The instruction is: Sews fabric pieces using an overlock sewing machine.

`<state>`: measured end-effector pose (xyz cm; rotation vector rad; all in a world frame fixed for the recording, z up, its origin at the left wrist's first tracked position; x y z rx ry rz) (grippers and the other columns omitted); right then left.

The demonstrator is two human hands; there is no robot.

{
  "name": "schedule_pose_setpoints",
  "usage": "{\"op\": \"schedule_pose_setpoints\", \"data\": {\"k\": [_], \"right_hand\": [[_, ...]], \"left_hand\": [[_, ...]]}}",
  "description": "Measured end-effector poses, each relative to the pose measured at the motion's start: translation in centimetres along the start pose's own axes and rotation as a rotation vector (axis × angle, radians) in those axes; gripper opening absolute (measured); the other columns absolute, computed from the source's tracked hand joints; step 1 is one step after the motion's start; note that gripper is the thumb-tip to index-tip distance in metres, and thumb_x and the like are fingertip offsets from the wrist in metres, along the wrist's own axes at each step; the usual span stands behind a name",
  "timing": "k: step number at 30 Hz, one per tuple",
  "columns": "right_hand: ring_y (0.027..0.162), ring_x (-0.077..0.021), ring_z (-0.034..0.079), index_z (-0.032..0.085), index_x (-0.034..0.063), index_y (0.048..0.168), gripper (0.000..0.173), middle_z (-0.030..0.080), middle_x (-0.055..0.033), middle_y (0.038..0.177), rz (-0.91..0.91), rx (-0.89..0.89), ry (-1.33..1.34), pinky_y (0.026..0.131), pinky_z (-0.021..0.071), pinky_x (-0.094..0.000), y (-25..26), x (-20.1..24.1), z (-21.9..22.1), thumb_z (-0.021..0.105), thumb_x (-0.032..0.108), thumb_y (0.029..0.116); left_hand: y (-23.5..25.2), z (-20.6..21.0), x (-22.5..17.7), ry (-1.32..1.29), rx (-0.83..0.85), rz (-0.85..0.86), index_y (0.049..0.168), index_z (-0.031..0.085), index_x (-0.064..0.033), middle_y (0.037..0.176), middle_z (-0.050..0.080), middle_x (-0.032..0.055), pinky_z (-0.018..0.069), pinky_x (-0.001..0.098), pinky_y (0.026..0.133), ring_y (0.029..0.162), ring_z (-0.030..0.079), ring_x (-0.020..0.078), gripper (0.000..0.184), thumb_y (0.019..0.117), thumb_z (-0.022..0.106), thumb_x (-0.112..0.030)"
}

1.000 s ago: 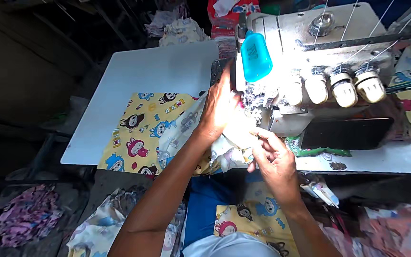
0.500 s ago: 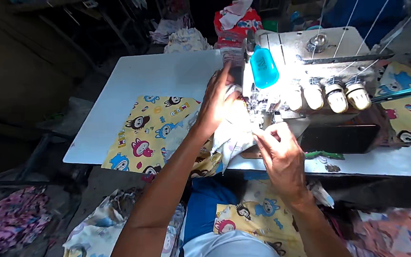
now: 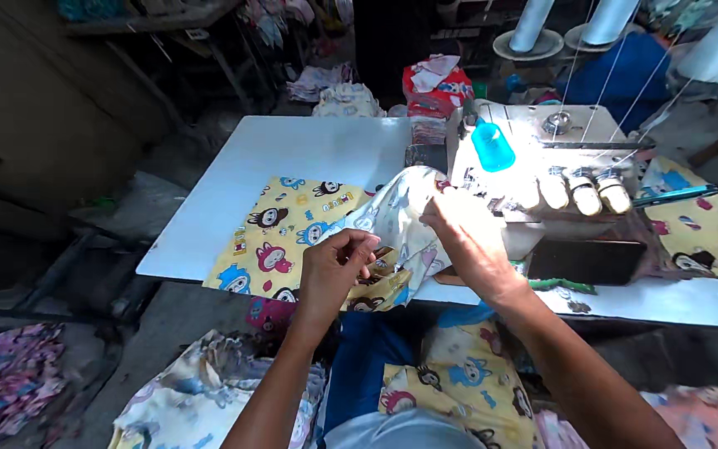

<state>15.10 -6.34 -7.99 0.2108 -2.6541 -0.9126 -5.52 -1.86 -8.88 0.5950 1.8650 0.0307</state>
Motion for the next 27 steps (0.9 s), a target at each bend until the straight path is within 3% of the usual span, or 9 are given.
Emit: {"op": "schedule_pose_setpoints", "data": {"k": [4, 7, 9, 12, 14, 16, 18, 22, 27], "right_hand": [[0.08, -0.0156, 0.068, 0.068, 0.0041, 0.103, 0.014, 0.07, -0.0067, 0.09, 0.15, -0.044, 0.29, 0.073, 0.0563, -0.0346, -1.6, 1.0, -2.3, 0.062, 0.017, 0.1017], [0.088, -0.0045, 0.069, 0.072, 0.0081, 0.109, 0.016, 0.073, -0.0008, 0.096, 0.232, -0.087, 0.392, 0.081, 0.0565, -0.0218, -3.5, 1.7, -2.7, 0.066, 0.019, 0.0991], [0.091, -0.0031, 0.07, 0.073, 0.0094, 0.113, 0.019, 0.075, -0.0011, 0.099, 0.3, -0.104, 0.406, 0.081, 0.0562, -0.0193, -4.6, 1.9, -2.5, 0.066, 0.019, 0.0988], [0.094, -0.002, 0.071, 0.072, 0.0076, 0.12, 0.024, 0.076, -0.0004, 0.103, 0.372, -0.158, 0.508, 0.082, 0.0578, -0.0185, -5.8, 1.4, -1.9, 0.069, 0.015, 0.0971], [0.094, -0.0033, 0.07, 0.07, 0.0071, 0.122, 0.029, 0.075, 0.0, 0.101, 0.446, -0.193, 0.528, 0.085, 0.0573, -0.0219, -6.3, 0.6, -1.6, 0.072, 0.016, 0.0944], [0.089, -0.0049, 0.068, 0.069, 0.0061, 0.121, 0.033, 0.072, -0.0011, 0.097, 0.526, -0.188, 0.492, 0.083, 0.0556, -0.0242, -6.5, -0.4, -1.4, 0.075, 0.021, 0.0922], [0.083, -0.0056, 0.064, 0.071, 0.0065, 0.117, 0.033, 0.069, -0.0012, 0.094, 0.565, -0.164, 0.484, 0.078, 0.0532, -0.0242, -6.3, -1.1, -1.2, 0.077, 0.025, 0.0903], [0.075, -0.0016, 0.06, 0.069, 0.0121, 0.097, 0.019, 0.064, 0.0036, 0.086, 0.557, -0.161, 0.56, 0.068, 0.0508, -0.0209, -5.5, -1.6, -1.1, 0.076, 0.029, 0.0915], [0.082, 0.0003, 0.066, 0.069, 0.0147, 0.104, 0.018, 0.071, 0.0067, 0.091, 0.596, -0.183, 0.654, 0.073, 0.0547, -0.0191, -5.5, -1.4, -1.6, 0.074, 0.028, 0.0935]], "left_hand": [[1.7, 1.3, -1.2, 0.015, 0.092, -0.03, 0.107, 0.07, -0.0034, 0.075, 0.07, 0.0002, 0.0524, 0.0188, 0.046, 0.052, 0.061, 0.0035, 0.017, 0.1046, 0.059, -0.017], [3.3, 3.9, -2.0, -0.011, 0.252, -0.084, 0.118, 0.064, 0.0002, 0.08, 0.072, 0.0079, 0.0569, 0.0239, 0.051, 0.054, 0.066, 0.0088, 0.025, 0.1082, 0.052, -0.02], [5.0, 6.0, -2.1, -0.052, 0.309, -0.158, 0.123, 0.062, 0.0032, 0.084, 0.071, 0.0108, 0.0581, 0.0263, 0.059, 0.061, 0.066, 0.0098, 0.025, 0.1053, 0.057, -0.013], [7.0, 7.9, -1.4, -0.271, 0.291, -0.209, 0.121, 0.061, 0.0038, 0.083, 0.066, 0.005, 0.0546, 0.0226, 0.064, 0.066, 0.062, 0.0059, 0.025, 0.096, 0.064, 0.0], [7.1, 8.0, -2.1, -0.471, 0.261, -0.288, 0.124, 0.056, 0.0023, 0.096, 0.068, 0.005, 0.06, 0.0258, 0.075, 0.079, 0.069, 0.0075, 0.025, 0.0994, 0.058, 0.003], [6.9, 7.7, -2.6, -0.582, 0.239, -0.334, 0.121, 0.056, -0.0009, 0.099, 0.068, 0.0037, 0.0611, 0.0292, 0.081, 0.085, 0.071, 0.0104, 0.018, 0.1027, 0.053, 0.002], [6.5, 7.5, -2.9, -0.615, 0.236, -0.361, 0.116, 0.058, -0.0033, 0.097, 0.069, 0.0024, 0.0613, 0.0295, 0.082, 0.086, 0.071, 0.011, 0.014, 0.104, 0.051, 0.001], [6.4, 7.5, -3.1, -0.628, 0.226, -0.373, 0.111, 0.059, -0.005, 0.093, 0.068, 0.001, 0.0606, 0.0279, 0.08, 0.082, 0.07, 0.0094, 0.013, 0.1045, 0.05, 0.001], [6.1, 7.9, -3.0, -0.64, 0.259, -0.394, 0.111, 0.059, -0.0078, 0.09, 0.067, -0.0006, 0.0594, 0.0253, 0.078, 0.078, 0.068, 0.0074, 0.013, 0.1059, 0.048, -0.003]]}}
Point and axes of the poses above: each hand's wrist, its own y-axis towards the middle knuckle, its own z-axis out of the palm, x = y × z, the point moved 4 cm from there along y, towards the middle knuckle
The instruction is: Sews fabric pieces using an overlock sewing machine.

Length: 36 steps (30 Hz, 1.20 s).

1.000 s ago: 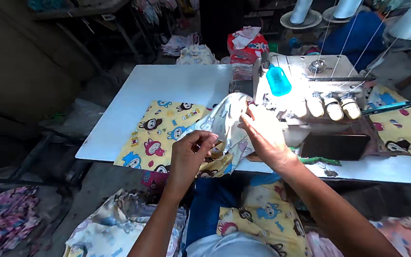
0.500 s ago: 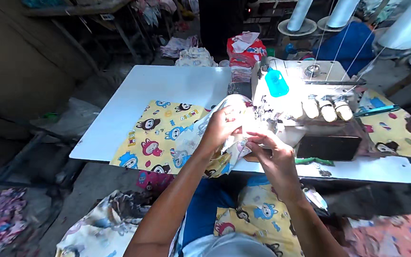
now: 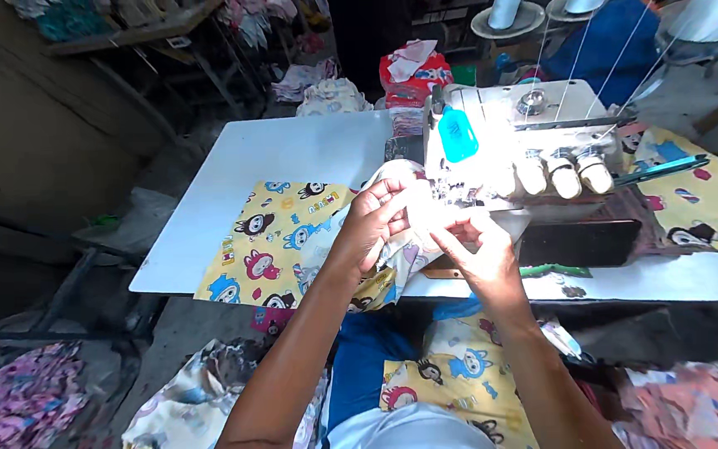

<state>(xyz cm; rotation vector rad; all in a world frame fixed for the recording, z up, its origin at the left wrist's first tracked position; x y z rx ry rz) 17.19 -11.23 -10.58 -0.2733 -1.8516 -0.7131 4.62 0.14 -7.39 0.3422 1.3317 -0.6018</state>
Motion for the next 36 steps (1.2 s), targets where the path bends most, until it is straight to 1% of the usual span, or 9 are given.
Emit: {"op": "schedule_pose_setpoints", "data": {"k": [4, 8, 12, 15, 20, 26, 29, 33, 36], "right_hand": [[0.081, -0.0061, 0.061, 0.072, 0.0113, 0.115, 0.028, 0.068, 0.0, 0.095, -0.034, 0.02, -0.105, 0.074, 0.0499, -0.0266, 0.5, 0.1, -0.1, 0.066, 0.034, 0.0998], [0.081, -0.0047, 0.061, 0.071, 0.012, 0.098, 0.017, 0.067, 0.0018, 0.091, -0.13, 0.028, -0.074, 0.072, 0.049, -0.0228, 0.9, 0.4, 0.1, 0.075, 0.028, 0.0926], [0.079, -0.0007, 0.063, 0.069, 0.0147, 0.095, 0.014, 0.068, 0.0066, 0.088, -0.091, 0.015, 0.046, 0.07, 0.0513, -0.0175, 0.5, 0.6, -0.2, 0.079, 0.022, 0.0881], [0.077, 0.0001, 0.067, 0.066, 0.0125, 0.104, 0.017, 0.071, 0.006, 0.087, -0.041, 0.035, 0.19, 0.068, 0.0554, -0.0158, -0.2, 0.9, -0.2, 0.076, 0.012, 0.091], [0.08, 0.0003, 0.067, 0.058, 0.0105, 0.126, 0.031, 0.072, 0.0053, 0.093, 0.06, 0.116, 0.256, 0.072, 0.0548, -0.0165, -1.3, 0.8, -0.2, 0.067, 0.011, 0.097], [0.082, -0.0018, 0.067, 0.069, 0.0093, 0.113, 0.017, 0.071, 0.0026, 0.092, 0.079, 0.136, 0.253, 0.075, 0.0559, -0.0175, -1.9, 0.3, 0.1, 0.068, 0.013, 0.0965], [0.084, -0.0011, 0.067, 0.067, 0.0152, 0.111, 0.028, 0.07, 0.0038, 0.098, 0.073, 0.107, 0.113, 0.074, 0.0572, -0.0183, -2.1, 0.5, 0.5, 0.079, 0.023, 0.0879], [0.086, -0.0234, 0.065, 0.068, 0.0051, 0.102, 0.017, 0.067, -0.0099, 0.096, -0.163, -0.081, -0.334, 0.077, 0.0516, -0.0419, -1.9, 0.9, 1.0, 0.074, 0.016, 0.0902], [0.075, -0.026, 0.065, 0.07, 0.0051, 0.101, 0.018, 0.068, -0.0102, 0.089, -0.185, -0.179, -0.481, 0.065, 0.0492, -0.0453, -1.5, 0.6, 0.5, 0.07, 0.021, 0.0936]], "left_hand": [[0.2, 0.4, -0.1, -0.089, 0.034, -0.008, 0.108, 0.061, -0.0092, 0.086, 0.066, -0.0009, 0.0591, 0.0246, 0.079, 0.078, 0.068, 0.0072, 0.016, 0.1064, 0.046, -0.003], [-0.4, 0.5, -0.2, -0.045, 0.021, 0.025, 0.11, 0.061, -0.0112, 0.089, 0.068, -0.0024, 0.0591, 0.0233, 0.079, 0.079, 0.068, 0.0055, 0.017, 0.1067, 0.046, -0.005], [-0.2, 0.1, 0.1, -0.001, 0.003, -0.024, 0.118, 0.057, -0.0108, 0.093, 0.066, -0.0011, 0.0598, 0.0248, 0.078, 0.08, 0.069, 0.0075, 0.017, 0.1096, 0.042, -0.011], [0.6, 0.2, 0.4, 0.023, 0.046, -0.125, 0.127, 0.048, -0.0085, 0.097, 0.065, 0.0016, 0.0603, 0.0265, 0.078, 0.083, 0.07, 0.0103, 0.019, 0.1104, 0.04, -0.011], [1.7, 0.2, 0.5, 0.131, 0.11, -0.121, 0.133, 0.052, -0.0073, 0.097, 0.063, 0.0003, 0.0579, 0.0221, 0.072, 0.077, 0.065, 0.0056, 0.028, 0.1055, 0.049, -0.004], [2.4, -0.2, 0.1, 0.4, 0.086, -0.019, 0.121, 0.056, -0.0004, 0.087, 0.064, 0.0033, 0.0543, 0.0183, 0.06, 0.067, 0.062, 0.0045, 0.031, 0.0933, 0.064, 0.009], [2.9, -0.5, -0.1, 0.664, 0.053, 0.155, 0.115, 0.059, 0.0035, 0.087, 0.063, 0.0066, 0.055, 0.0211, 0.063, 0.068, 0.062, 0.0065, 0.031, 0.0861, 0.072, 0.007], [2.2, 0.6, -0.9, 0.967, 0.036, 0.412, 0.101, 0.068, 0.0013, 0.082, 0.065, 0.0076, 0.0497, 0.0279, 0.068, 0.072, 0.06, 0.0108, 0.02, 0.0823, 0.075, -0.002], [2.1, 0.4, -2.3, 0.908, 0.199, 0.356, 0.108, 0.069, -0.0001, 0.093, 0.067, 0.005, 0.0511, 0.0214, 0.072, 0.077, 0.06, 0.0044, 0.022, 0.0862, 0.072, -0.002]]}}
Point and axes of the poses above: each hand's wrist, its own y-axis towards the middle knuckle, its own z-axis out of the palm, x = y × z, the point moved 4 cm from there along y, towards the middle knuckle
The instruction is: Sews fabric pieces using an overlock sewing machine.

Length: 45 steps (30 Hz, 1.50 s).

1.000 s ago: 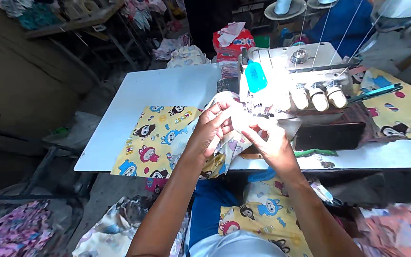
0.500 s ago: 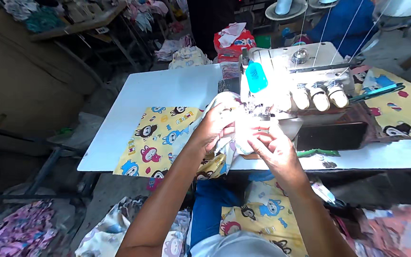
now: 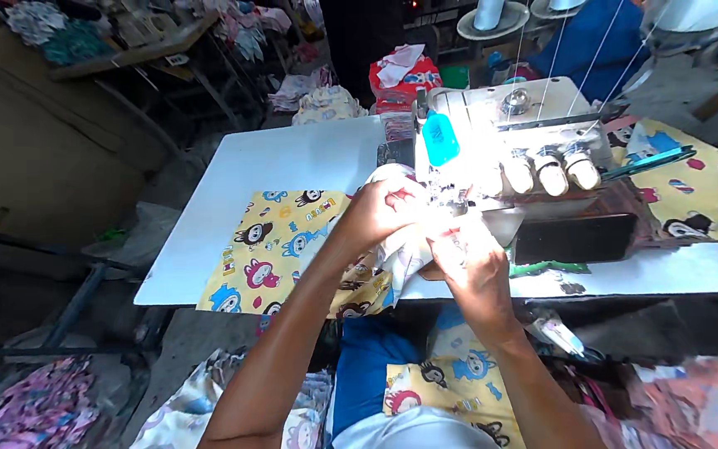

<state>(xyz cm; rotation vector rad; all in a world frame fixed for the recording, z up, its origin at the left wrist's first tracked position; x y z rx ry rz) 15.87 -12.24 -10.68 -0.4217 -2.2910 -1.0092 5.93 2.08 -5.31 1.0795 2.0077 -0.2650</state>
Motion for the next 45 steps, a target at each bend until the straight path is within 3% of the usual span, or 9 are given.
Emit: {"op": "schedule_pose_setpoints", "data": {"k": [4, 11, 15, 20, 24, 28, 35, 40, 45], "right_hand": [[0.069, -0.0183, 0.063, 0.074, 0.0095, 0.099, 0.016, 0.07, -0.0036, 0.082, 0.096, -0.006, 0.119, 0.065, 0.0482, -0.0413, -0.2, -0.6, -0.1, 0.071, 0.024, 0.0943], [0.067, 0.0036, 0.061, 0.074, 0.0092, 0.096, 0.013, 0.069, 0.0043, 0.079, 0.195, 0.051, 0.444, 0.064, 0.05, -0.0135, -0.5, 0.5, 1.0, 0.065, 0.019, 0.0982], [0.069, 0.0014, 0.065, 0.074, 0.0091, 0.099, 0.011, 0.072, 0.003, 0.081, 0.231, 0.081, 0.501, 0.065, 0.0545, -0.0157, -0.9, 0.4, 1.7, 0.067, 0.018, 0.0972], [0.078, -0.0015, 0.067, 0.077, 0.0099, 0.099, 0.021, 0.073, 0.0005, 0.087, 0.18, 0.223, 0.401, 0.073, 0.0546, -0.0184, -2.5, 0.1, 2.1, 0.065, 0.026, 0.0986], [0.08, -0.0015, 0.068, 0.078, 0.0102, 0.099, 0.02, 0.074, -0.0003, 0.092, 0.139, 0.19, 0.398, 0.075, 0.0549, -0.0172, -3.0, 0.0, 2.3, 0.065, 0.025, 0.0981], [0.08, -0.0015, 0.068, 0.076, 0.0085, 0.1, 0.018, 0.074, -0.001, 0.089, 0.179, 0.147, 0.433, 0.075, 0.0553, -0.0178, -2.6, -0.1, 2.1, 0.066, 0.023, 0.0977], [0.084, -0.0008, 0.069, 0.076, 0.0059, 0.101, 0.017, 0.074, -0.0027, 0.091, 0.162, 0.099, 0.5, 0.078, 0.0554, -0.0157, -2.7, 0.2, 1.9, 0.067, 0.019, 0.0968], [0.079, 0.0006, 0.069, 0.072, 0.0019, 0.102, 0.013, 0.074, -0.0014, 0.088, 0.243, 0.129, 0.662, 0.075, 0.0572, -0.0145, -2.8, -0.5, 1.8, 0.066, 0.012, 0.0971], [0.074, 0.0016, 0.066, 0.071, 0.0027, 0.102, 0.012, 0.073, 0.001, 0.084, 0.285, 0.15, 0.693, 0.071, 0.0547, -0.0131, -2.8, -1.0, 2.0, 0.065, 0.012, 0.0974]], "left_hand": [[0.6, -1.9, 0.9, -0.125, -0.051, -0.217, 0.109, 0.066, 0.002, 0.084, 0.069, 0.0038, 0.0583, 0.0209, 0.064, 0.064, 0.066, 0.0039, 0.012, 0.1008, 0.062, -0.005], [3.0, -0.1, 3.1, -0.207, 0.079, -0.386, 0.117, 0.066, 0.0019, 0.092, 0.073, 0.0102, 0.0598, 0.0254, 0.064, 0.069, 0.07, 0.0093, 0.02, 0.1012, 0.064, -0.011], [3.8, 0.9, 2.6, -0.258, 0.106, -0.366, 0.12, 0.063, 0.0035, 0.092, 0.068, 0.0088, 0.0566, 0.0214, 0.065, 0.07, 0.065, 0.0058, 0.025, 0.096, 0.068, -0.002], [4.1, -0.5, 0.7, 0.262, 0.126, -0.275, 0.112, 0.07, -0.0017, 0.088, 0.071, 0.0126, 0.0589, 0.0376, 0.071, 0.07, 0.069, 0.0188, 0.021, 0.093, 0.073, -0.009], [4.0, -0.5, 0.7, 0.201, 0.273, -0.297, 0.108, 0.072, -0.0011, 0.078, 0.072, 0.0074, 0.0588, 0.0246, 0.06, 0.059, 0.068, 0.0091, 0.017, 0.0956, 0.073, -0.012], [3.8, -0.5, 1.2, 0.184, 0.197, -0.308, 0.101, 0.073, -0.0025, 0.076, 0.069, 0.006, 0.0558, 0.0278, 0.062, 0.061, 0.064, 0.009, 0.02, 0.1012, 0.066, -0.021], [3.3, 0.7, 2.0, -0.248, 0.15, -0.327, 0.121, 0.061, 0.0013, 0.097, 0.064, 0.0077, 0.0547, 0.0195, 0.064, 0.07, 0.062, 0.0047, 0.027, 0.095, 0.066, 0.003], [2.3, 1.2, 3.0, -0.751, 0.113, -0.545, 0.13, 0.056, -0.0071, 0.098, 0.067, 0.0001, 0.0552, 0.0182, 0.068, 0.076, 0.065, 0.0036, 0.026, 0.1047, 0.051, -0.003], [1.8, 0.8, 3.1, -0.777, 0.108, -0.579, 0.137, 0.053, -0.0082, 0.111, 0.07, 0.0017, 0.0564, 0.0198, 0.073, 0.085, 0.068, 0.0055, 0.035, 0.1041, 0.048, 0.002]]}}
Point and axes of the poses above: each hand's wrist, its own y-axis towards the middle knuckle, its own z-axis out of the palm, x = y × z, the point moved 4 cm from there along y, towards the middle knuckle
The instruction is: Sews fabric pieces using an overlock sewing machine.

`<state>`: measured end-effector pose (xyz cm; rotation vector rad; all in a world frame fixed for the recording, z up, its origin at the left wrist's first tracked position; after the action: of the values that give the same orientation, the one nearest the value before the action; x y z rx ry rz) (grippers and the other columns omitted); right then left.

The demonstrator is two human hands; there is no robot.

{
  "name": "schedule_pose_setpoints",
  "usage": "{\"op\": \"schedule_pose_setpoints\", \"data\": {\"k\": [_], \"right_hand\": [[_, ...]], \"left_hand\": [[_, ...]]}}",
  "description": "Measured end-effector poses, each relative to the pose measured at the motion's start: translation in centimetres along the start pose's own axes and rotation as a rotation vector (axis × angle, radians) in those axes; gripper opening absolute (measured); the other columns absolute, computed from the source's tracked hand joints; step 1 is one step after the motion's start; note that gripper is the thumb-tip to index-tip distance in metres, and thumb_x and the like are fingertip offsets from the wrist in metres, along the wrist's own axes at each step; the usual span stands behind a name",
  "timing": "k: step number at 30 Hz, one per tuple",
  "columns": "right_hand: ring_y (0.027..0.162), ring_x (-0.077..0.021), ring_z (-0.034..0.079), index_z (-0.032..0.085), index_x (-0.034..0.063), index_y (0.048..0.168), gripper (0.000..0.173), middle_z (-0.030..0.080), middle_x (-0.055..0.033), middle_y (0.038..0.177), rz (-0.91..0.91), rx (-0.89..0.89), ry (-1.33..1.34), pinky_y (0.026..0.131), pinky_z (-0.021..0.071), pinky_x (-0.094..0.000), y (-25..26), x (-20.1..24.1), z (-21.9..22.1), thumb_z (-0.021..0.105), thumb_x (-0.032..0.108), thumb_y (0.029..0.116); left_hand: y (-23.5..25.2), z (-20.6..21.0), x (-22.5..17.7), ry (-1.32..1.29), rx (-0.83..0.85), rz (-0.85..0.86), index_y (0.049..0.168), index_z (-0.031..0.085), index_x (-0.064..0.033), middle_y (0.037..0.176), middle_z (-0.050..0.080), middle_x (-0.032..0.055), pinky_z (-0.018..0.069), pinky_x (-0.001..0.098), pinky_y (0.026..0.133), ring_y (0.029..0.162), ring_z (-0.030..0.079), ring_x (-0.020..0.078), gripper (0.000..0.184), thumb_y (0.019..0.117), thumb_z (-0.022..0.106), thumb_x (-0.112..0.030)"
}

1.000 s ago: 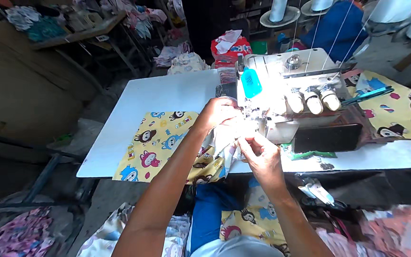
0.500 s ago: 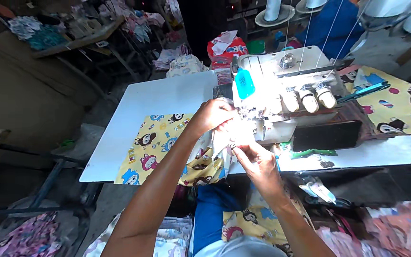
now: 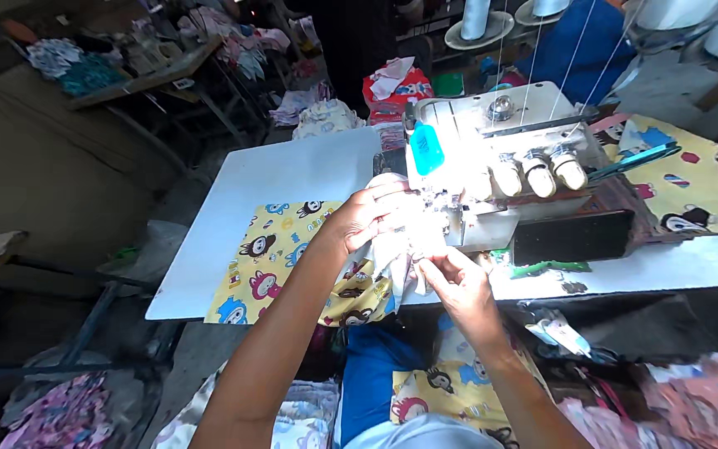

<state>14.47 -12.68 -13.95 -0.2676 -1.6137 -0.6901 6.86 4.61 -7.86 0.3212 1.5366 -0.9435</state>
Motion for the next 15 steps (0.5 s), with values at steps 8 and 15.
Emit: {"op": "schedule_pose_setpoints", "data": {"k": [8, 15], "right_hand": [[0.073, 0.0003, 0.067, 0.071, 0.0034, 0.103, 0.011, 0.073, 0.0012, 0.084, 0.009, 0.0, 0.02, 0.069, 0.0552, -0.0137, 0.02, -0.23, -0.06, 0.067, 0.011, 0.0965], [0.072, 0.0017, 0.067, 0.071, 0.0039, 0.101, 0.01, 0.073, 0.002, 0.082, 0.007, -0.012, -0.031, 0.07, 0.0551, -0.0133, 0.18, -0.07, -0.1, 0.067, 0.011, 0.0956]], "left_hand": [[-0.05, 0.66, -0.23, -0.04, -0.059, 0.018, 0.127, 0.058, -0.0057, 0.097, 0.07, 0.0006, 0.0586, 0.0208, 0.073, 0.078, 0.069, 0.0061, 0.026, 0.1012, 0.058, -0.001], [-0.35, 0.08, 0.61, -0.183, 0.015, 0.003, 0.125, 0.059, -0.0047, 0.104, 0.071, 0.003, 0.0582, 0.0216, 0.083, 0.089, 0.071, 0.0078, 0.023, 0.1077, 0.045, -0.007]]}}
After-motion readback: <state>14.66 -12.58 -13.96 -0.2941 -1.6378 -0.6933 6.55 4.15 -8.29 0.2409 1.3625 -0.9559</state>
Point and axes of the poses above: each hand's wrist, its own y-axis towards the middle knuckle, its own z-axis out of the palm, x = y × z, the point moved 4 cm from there along y, towards the middle knuckle
